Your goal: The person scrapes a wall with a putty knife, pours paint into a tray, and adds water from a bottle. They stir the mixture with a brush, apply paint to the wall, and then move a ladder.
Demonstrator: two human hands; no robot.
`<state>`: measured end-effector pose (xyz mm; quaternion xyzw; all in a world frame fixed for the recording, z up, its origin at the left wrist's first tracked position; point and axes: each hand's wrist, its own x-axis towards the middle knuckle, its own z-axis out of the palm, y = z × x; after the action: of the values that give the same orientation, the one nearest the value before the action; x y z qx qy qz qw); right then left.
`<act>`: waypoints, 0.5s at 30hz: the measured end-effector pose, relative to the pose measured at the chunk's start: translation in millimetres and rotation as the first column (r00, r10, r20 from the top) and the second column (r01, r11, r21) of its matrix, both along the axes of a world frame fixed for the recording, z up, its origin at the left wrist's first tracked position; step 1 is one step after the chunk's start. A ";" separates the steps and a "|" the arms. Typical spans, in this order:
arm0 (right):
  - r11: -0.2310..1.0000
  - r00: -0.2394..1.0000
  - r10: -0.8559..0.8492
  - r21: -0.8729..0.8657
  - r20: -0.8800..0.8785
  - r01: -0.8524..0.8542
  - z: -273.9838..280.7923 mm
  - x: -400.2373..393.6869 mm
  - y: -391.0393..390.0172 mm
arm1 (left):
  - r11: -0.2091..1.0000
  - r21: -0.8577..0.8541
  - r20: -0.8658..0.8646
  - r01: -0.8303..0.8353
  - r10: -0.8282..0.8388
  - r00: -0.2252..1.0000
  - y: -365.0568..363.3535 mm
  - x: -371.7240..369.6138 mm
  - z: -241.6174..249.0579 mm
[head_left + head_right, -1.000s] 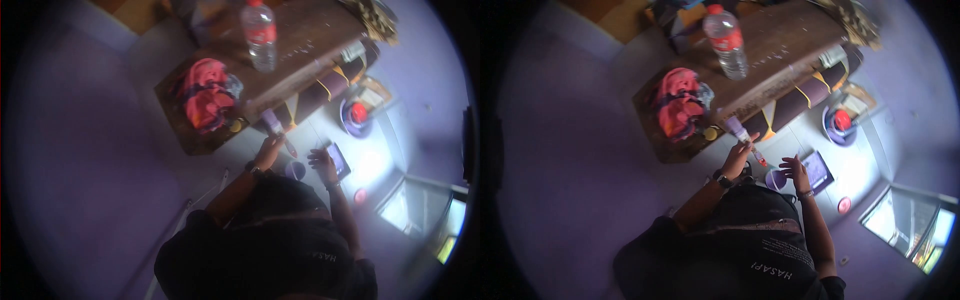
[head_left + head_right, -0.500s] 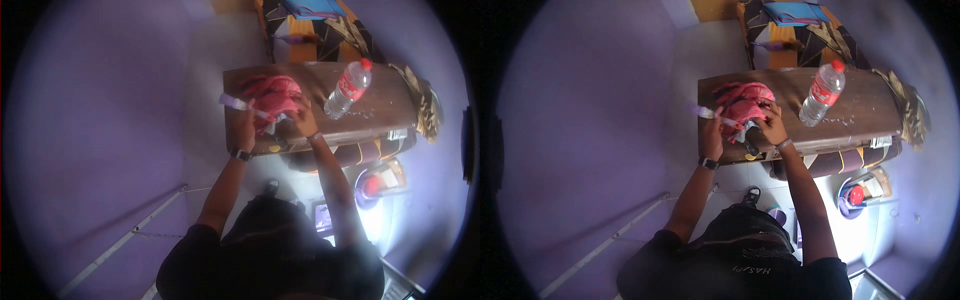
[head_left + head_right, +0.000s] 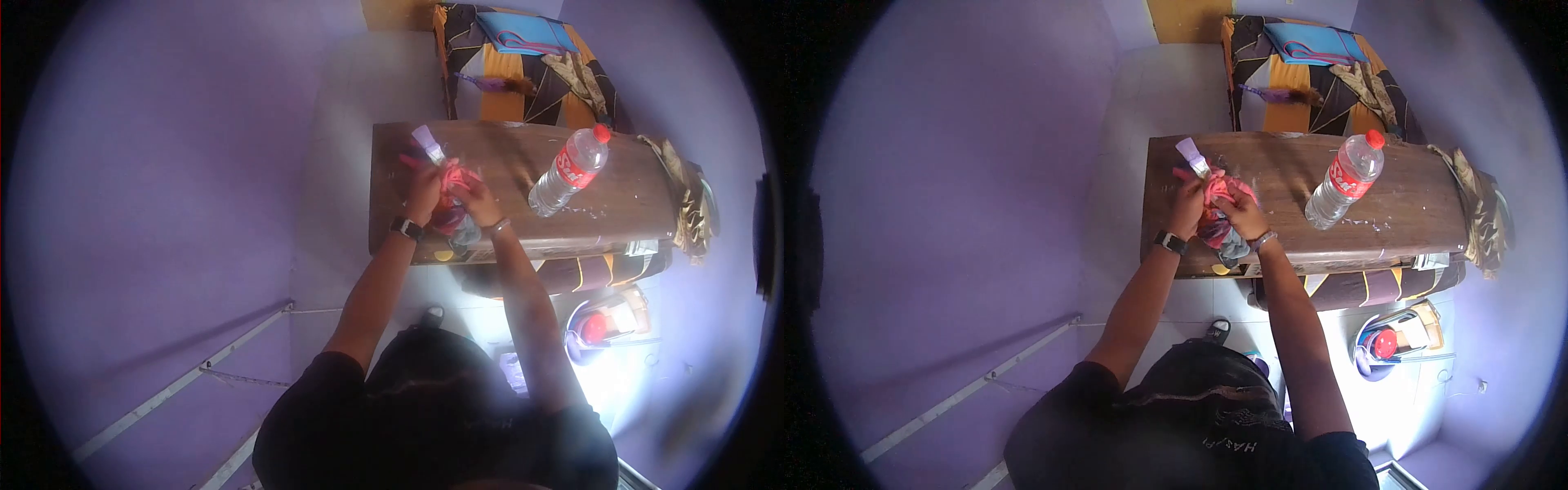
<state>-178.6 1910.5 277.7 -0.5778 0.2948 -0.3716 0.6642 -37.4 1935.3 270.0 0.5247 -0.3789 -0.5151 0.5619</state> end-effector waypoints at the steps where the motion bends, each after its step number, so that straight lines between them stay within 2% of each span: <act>1: 0.991 0.998 0.041 -0.124 -0.040 -0.046 3.7 1.1 -1.2 | 0.996 -0.091 -0.164 -0.003 -0.012 0.986 -2.4 -2.5 3.5; 2: 0.991 0.999 0.038 -0.127 -0.038 -0.043 7.6 0.3 -0.2 | 0.983 -0.182 -0.319 -0.019 -0.041 0.947 -5.1 -3.6 7.7; 3: 0.997 0.998 0.033 -0.074 -0.045 -0.036 12.5 -1.2 0.1 | 0.984 -0.180 -0.357 -0.014 -0.053 0.933 -7.0 -3.8 12.4; 4: 0.999 0.998 0.029 -0.025 -0.053 -0.031 19.4 -1.0 -0.7 | 0.982 -0.189 -0.355 -0.012 -0.057 0.933 -10.4 -3.4 10.8; 6: 0.998 0.997 0.028 -0.055 -0.076 -0.033 25.9 -1.7 -5.2 | 0.974 -0.223 -0.296 -0.047 -0.022 0.955 -17.1 -2.5 7.3; 8: 0.996 0.994 0.032 -0.080 -0.103 -0.040 34.2 -2.0 -6.7 | 0.969 -0.237 -0.331 -0.070 -0.013 0.943 -18.4 -3.6 15.8; 10: 0.999 0.997 0.013 -0.032 -0.074 -0.015 40.5 -0.8 -4.4 | 0.965 -0.245 -0.367 -0.098 0.001 0.930 -19.8 0.3 15.4; 12: 0.998 0.995 0.017 -0.061 -0.096 -0.023 42.4 -3.4 -6.6 | 0.985 -0.166 -0.273 -0.043 -0.004 0.962 -27.5 7.6 9.2; 13: 0.997 0.993 0.011 -0.074 -0.116 -0.020 41.3 -5.1 -4.6 | 0.958 -0.242 -0.356 -0.154 0.060 0.933 -26.9 4.4 16.8; 14: 0.996 0.993 0.017 -0.080 -0.119 -0.027 38.8 -5.4 -2.6 | 0.956 -0.247 -0.359 -0.161 0.064 0.931 -25.3 6.6 24.5; 15: 0.999 0.997 0.005 -0.044 -0.073 -0.008 36.0 -5.4 -1.4 | 0.953 -0.270 -0.274 -0.135 0.058 0.960 -23.7 10.0 32.7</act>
<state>-184.0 1909.1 313.7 -0.6064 0.3087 -0.3547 0.6412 -27.5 1911.7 302.6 0.3830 -0.3451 -0.4918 0.7017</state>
